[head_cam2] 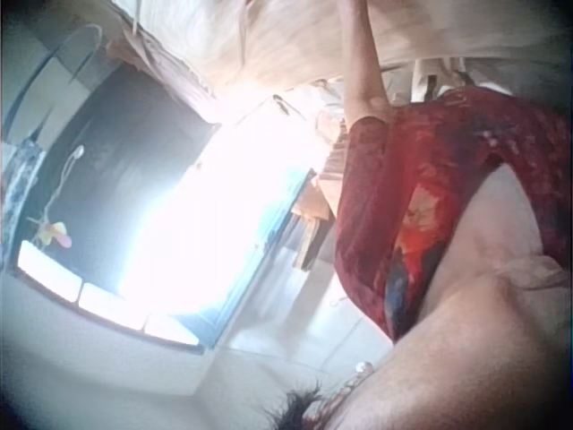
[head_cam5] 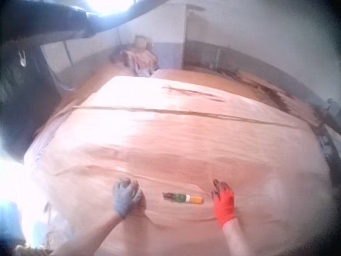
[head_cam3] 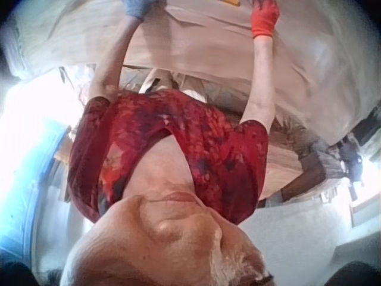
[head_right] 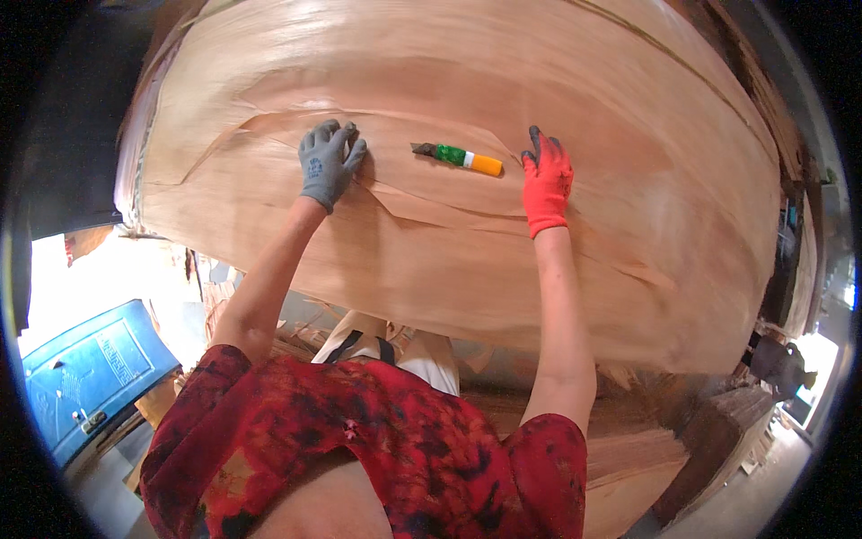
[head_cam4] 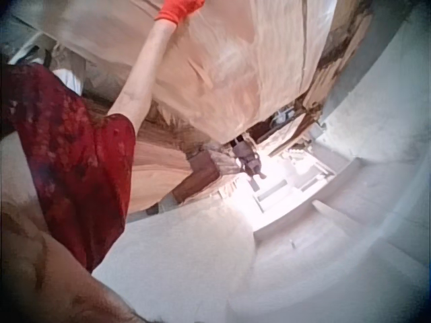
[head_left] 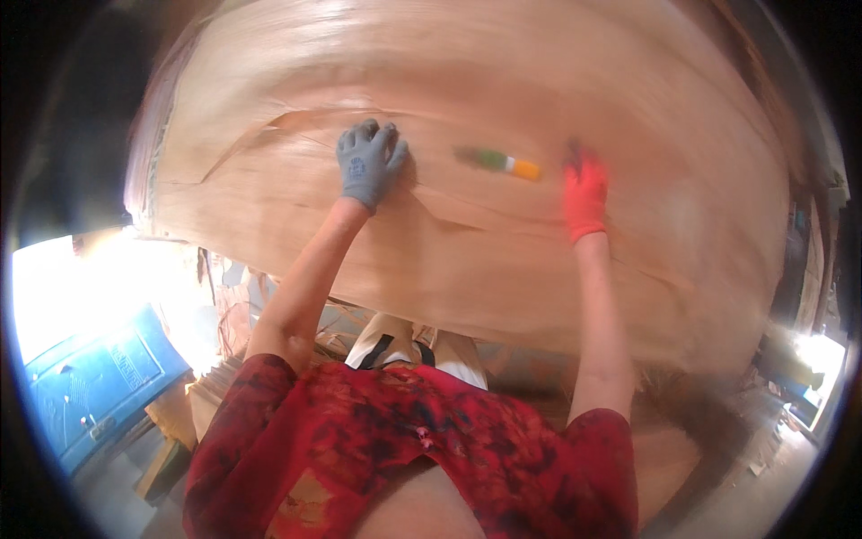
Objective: The person cuts strips of wood veneer with a utility knife, joins multiple pieces using tape, and stacks the completed veneer sheets on a workbench.
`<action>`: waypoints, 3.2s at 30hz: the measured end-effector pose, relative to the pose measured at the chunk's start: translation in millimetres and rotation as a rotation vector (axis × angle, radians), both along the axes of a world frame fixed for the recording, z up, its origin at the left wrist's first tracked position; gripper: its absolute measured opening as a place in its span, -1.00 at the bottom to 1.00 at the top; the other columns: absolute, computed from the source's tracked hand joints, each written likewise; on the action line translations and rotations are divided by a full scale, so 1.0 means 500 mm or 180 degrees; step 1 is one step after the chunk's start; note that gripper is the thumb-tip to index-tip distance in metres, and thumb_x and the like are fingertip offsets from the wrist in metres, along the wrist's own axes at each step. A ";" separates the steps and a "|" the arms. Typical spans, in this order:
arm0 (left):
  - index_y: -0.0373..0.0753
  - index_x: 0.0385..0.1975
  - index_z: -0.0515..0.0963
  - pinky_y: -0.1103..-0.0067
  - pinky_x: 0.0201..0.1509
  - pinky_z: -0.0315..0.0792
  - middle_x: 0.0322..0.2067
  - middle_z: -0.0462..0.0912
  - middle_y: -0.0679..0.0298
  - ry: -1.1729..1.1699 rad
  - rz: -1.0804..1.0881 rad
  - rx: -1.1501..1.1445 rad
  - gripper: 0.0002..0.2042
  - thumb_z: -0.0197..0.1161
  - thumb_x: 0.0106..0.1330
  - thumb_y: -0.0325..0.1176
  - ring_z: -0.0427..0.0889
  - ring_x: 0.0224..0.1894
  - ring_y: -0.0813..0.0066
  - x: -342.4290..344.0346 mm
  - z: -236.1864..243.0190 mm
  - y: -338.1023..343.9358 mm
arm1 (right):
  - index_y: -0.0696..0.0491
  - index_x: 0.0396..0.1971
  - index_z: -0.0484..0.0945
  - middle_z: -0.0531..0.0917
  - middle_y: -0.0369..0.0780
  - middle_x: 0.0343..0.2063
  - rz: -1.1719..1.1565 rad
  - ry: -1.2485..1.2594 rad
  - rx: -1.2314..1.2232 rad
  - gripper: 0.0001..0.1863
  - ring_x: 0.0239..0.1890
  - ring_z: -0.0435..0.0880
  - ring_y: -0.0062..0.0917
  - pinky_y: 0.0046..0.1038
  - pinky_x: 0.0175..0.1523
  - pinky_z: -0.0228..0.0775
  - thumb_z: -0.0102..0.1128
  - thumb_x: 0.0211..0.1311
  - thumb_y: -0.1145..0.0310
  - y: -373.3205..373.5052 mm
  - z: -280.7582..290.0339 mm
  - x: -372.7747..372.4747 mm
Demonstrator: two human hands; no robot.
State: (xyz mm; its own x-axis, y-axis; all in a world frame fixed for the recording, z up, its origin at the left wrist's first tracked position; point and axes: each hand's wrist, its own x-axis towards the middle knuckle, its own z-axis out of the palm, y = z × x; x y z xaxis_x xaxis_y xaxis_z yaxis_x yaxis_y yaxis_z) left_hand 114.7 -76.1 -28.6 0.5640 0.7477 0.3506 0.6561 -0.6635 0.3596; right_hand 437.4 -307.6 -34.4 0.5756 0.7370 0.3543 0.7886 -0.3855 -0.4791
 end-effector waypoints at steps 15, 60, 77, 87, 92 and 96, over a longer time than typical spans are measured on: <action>0.01 -0.02 0.53 0.09 0.33 0.18 -0.08 0.59 0.26 0.0350 -0.0687 0.0596 -0.64 0.26 0.13 -0.39 0.50 0.09 0.15 0.105 -0.031 0.067 | -0.21 0.42 0.29 0.67 -0.32 0.12 0.0191 -0.0157 -0.0677 -0.18 0.27 0.47 -0.33 -0.19 0.27 0.21 0.43 0.14 0.32 0.064 -0.010 -0.024; -0.15 0.07 0.62 0.21 0.46 0.16 0.16 0.60 0.17 0.0257 -0.0763 0.0411 -0.59 0.11 0.22 -0.57 0.50 0.28 0.18 -0.283 0.090 -0.049 | -0.03 0.29 0.44 0.61 -0.18 0.15 -0.0476 -0.0028 -0.0238 -0.41 0.28 0.43 -0.26 -0.21 0.37 0.13 0.33 0.23 0.42 -0.259 -0.008 0.031; 0.03 0.46 0.23 0.09 0.54 -0.06 0.50 0.12 0.04 0.0925 -0.0523 0.0554 -0.32 0.24 0.29 -0.40 0.03 0.54 -0.05 -0.275 0.020 0.182 | -0.01 -0.21 0.62 0.68 -0.22 -0.24 -0.1582 -0.2737 -0.3846 -0.80 -0.13 0.64 -0.36 -0.29 -0.02 0.45 -0.02 0.38 0.33 -0.790 0.002 0.177; 0.05 0.46 0.22 0.10 0.55 -0.02 0.33 0.36 0.18 0.0996 -0.0296 0.0306 -0.24 0.23 0.20 -0.53 0.20 0.45 0.02 -0.253 0.003 0.257 | 0.06 -0.02 0.57 0.63 -0.16 -0.07 -0.4087 -0.0417 -0.2210 -0.73 -0.01 0.60 -0.34 -0.28 0.06 0.40 -0.01 0.42 0.32 -0.984 0.000 -0.034; 0.00 -0.02 0.56 0.08 0.47 0.14 -0.16 0.57 0.27 0.0835 -0.0441 0.0951 -0.68 0.22 0.23 -0.46 0.50 0.08 0.15 -0.323 0.015 0.289 | 0.13 0.07 0.53 0.59 -0.11 0.03 -0.4133 -0.0573 -0.1580 -0.68 0.08 0.57 -0.30 -0.27 0.15 0.38 0.00 0.44 0.32 -0.973 0.014 -0.047; 0.01 -0.33 0.59 0.08 0.40 0.24 -0.33 0.55 0.35 0.0444 -0.0452 0.1277 -0.81 0.29 0.11 -0.50 0.55 -0.07 0.26 -0.448 0.050 0.189 | 0.18 0.14 0.49 0.57 -0.07 0.11 -0.3855 -0.0828 -0.0558 -0.63 0.14 0.55 -0.27 -0.26 0.23 0.36 0.01 0.45 0.31 -0.973 0.029 -0.036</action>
State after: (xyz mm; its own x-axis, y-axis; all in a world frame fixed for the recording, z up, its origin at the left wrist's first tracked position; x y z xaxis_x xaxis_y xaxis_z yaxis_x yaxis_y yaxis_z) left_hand -109.1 18.3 -3.5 0.7136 0.4799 0.5103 0.5725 -0.8193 -0.0302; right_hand 419.3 -794.1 -19.9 0.8437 -0.1681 0.5097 -0.0537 -0.9714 -0.2314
